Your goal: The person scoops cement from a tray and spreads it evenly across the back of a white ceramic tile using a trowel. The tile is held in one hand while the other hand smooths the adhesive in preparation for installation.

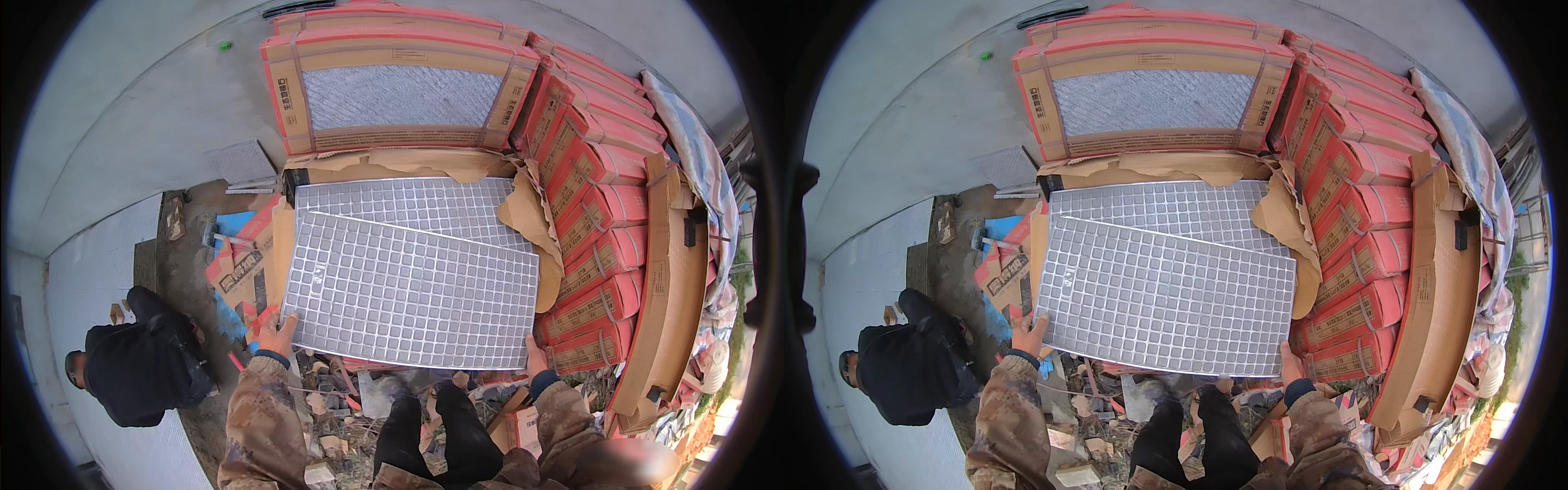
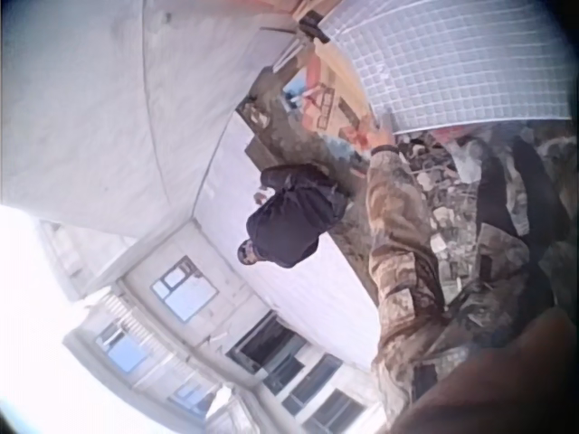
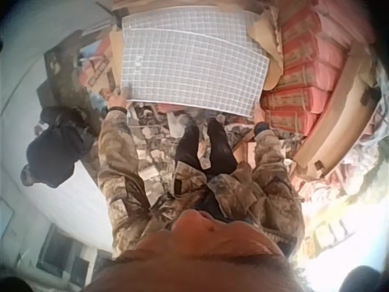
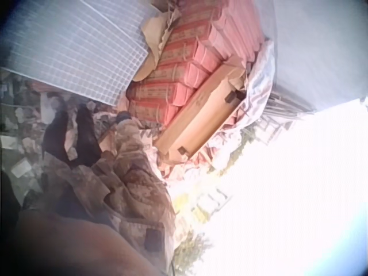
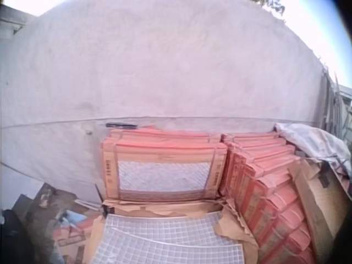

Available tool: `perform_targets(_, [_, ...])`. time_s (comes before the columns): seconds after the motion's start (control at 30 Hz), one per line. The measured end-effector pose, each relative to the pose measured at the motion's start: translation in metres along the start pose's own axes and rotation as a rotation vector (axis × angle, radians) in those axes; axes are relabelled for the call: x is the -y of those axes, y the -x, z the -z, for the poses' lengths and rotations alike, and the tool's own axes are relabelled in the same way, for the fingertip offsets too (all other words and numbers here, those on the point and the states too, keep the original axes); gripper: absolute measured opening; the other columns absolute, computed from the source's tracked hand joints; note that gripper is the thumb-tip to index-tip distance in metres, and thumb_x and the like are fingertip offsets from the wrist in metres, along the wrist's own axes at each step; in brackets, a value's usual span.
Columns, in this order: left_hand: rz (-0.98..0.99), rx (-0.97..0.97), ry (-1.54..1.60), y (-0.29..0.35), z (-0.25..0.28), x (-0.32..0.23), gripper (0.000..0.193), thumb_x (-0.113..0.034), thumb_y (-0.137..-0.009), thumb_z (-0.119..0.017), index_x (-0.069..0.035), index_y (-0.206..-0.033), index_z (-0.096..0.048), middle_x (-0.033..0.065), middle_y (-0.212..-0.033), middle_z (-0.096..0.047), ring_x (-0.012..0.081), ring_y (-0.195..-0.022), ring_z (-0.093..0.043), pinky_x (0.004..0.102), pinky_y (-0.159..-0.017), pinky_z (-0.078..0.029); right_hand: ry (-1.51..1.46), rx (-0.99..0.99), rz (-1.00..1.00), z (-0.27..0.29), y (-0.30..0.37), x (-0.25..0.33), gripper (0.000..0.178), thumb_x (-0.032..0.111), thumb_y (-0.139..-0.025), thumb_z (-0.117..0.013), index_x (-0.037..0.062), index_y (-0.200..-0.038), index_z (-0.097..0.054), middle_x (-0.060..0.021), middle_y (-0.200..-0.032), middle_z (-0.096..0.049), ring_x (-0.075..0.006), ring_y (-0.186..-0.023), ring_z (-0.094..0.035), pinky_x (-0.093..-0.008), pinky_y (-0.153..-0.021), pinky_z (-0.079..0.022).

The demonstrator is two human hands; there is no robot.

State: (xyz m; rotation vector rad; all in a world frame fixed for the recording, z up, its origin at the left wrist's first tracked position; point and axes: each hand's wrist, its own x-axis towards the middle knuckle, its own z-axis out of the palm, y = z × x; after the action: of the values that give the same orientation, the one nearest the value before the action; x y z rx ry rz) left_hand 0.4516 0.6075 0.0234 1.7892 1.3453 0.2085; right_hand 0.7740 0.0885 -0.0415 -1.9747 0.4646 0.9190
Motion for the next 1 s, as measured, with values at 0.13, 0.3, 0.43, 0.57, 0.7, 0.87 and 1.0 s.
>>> perform_targets(0.13, [0.018,0.032,-0.067,-0.023,-0.004,-0.018,0.049,-0.041,-0.092,-0.064,0.005,-0.109,-0.068,0.0208,-0.093,-0.071,0.0304,-0.088,-0.068,0.0396,-0.081,-0.051,-0.152,0.008,-0.053,-0.002,-0.004,0.005,0.078,0.060,-0.098,-0.049,-0.0071,-0.137,-0.053,-0.0147,-0.132,-0.059,-0.0261,-0.112,-0.054,-0.0409,-0.099,-0.040])
perform_targets(0.3, [0.006,-0.029,-0.155,-0.047,-0.022,-0.045,0.062,-0.051,-0.090,-0.060,0.003,-0.121,-0.063,0.0281,-0.108,-0.069,0.0437,-0.105,-0.065,0.0466,-0.093,-0.049,-0.050,-0.170,-0.072,-0.014,-0.005,0.023,0.076,0.060,-0.097,-0.050,-0.0025,-0.141,-0.049,-0.0150,-0.141,-0.052,-0.0285,-0.127,-0.048,-0.0417,-0.107,-0.037])
perform_targets(0.43, [0.077,-0.109,-0.243,-0.042,-0.030,-0.060,0.067,-0.052,-0.089,-0.061,0.007,-0.121,-0.062,0.0305,-0.108,-0.068,0.0443,-0.106,-0.065,0.0470,-0.092,-0.050,-0.281,0.023,0.067,-0.017,-0.023,0.043,0.071,0.055,-0.098,-0.051,-0.0014,-0.142,-0.048,-0.0137,-0.141,-0.055,-0.0273,-0.124,-0.054,-0.0399,-0.104,-0.043])
perform_targets(0.57, [0.123,-0.188,-0.183,-0.034,-0.034,-0.068,0.067,-0.052,-0.088,-0.064,0.006,-0.120,-0.065,0.0303,-0.107,-0.068,0.0427,-0.106,-0.066,0.0447,-0.093,-0.049,-0.109,-0.056,0.152,-0.016,-0.061,0.053,0.081,0.060,-0.095,-0.054,-0.0008,-0.148,-0.041,-0.0132,-0.151,-0.043,-0.0279,-0.132,-0.043,-0.0427,-0.108,-0.037])
perform_targets(0.7, [0.150,-0.181,-0.051,-0.026,-0.027,-0.066,0.062,-0.052,-0.088,-0.063,0.003,-0.114,-0.069,0.0300,-0.105,-0.069,0.0422,-0.106,-0.066,0.0444,-0.093,-0.049,0.024,-0.283,0.302,-0.015,-0.084,0.042,0.069,0.055,-0.099,-0.048,-0.0114,-0.103,-0.067,-0.0190,-0.095,-0.068,-0.0264,-0.087,-0.061,-0.0424,-0.081,-0.047])
perform_targets(0.87, [0.167,-0.248,0.010,-0.018,-0.021,-0.059,0.053,-0.047,-0.090,-0.063,0.005,-0.093,-0.073,0.0214,-0.082,-0.071,0.0318,-0.084,-0.070,0.0407,-0.078,-0.051,0.181,-0.316,0.347,-0.004,-0.074,0.041,0.071,0.055,-0.100,-0.049,-0.0118,-0.080,-0.064,-0.0158,-0.071,-0.060,-0.0243,-0.071,-0.051,-0.0450,-0.073,-0.042])
perform_targets(1.0, [0.169,-0.306,0.292,0.024,-0.007,-0.033,0.051,-0.040,-0.093,-0.065,0.005,-0.070,-0.063,0.0052,-0.059,-0.056,0.0137,-0.060,-0.052,0.0355,-0.059,-0.041,0.097,-0.274,0.354,0.008,-0.031,0.048,0.069,0.053,-0.101,-0.049,-0.0114,-0.079,-0.062,-0.0111,-0.067,-0.054,-0.0221,-0.068,-0.046,-0.0431,-0.069,-0.040])
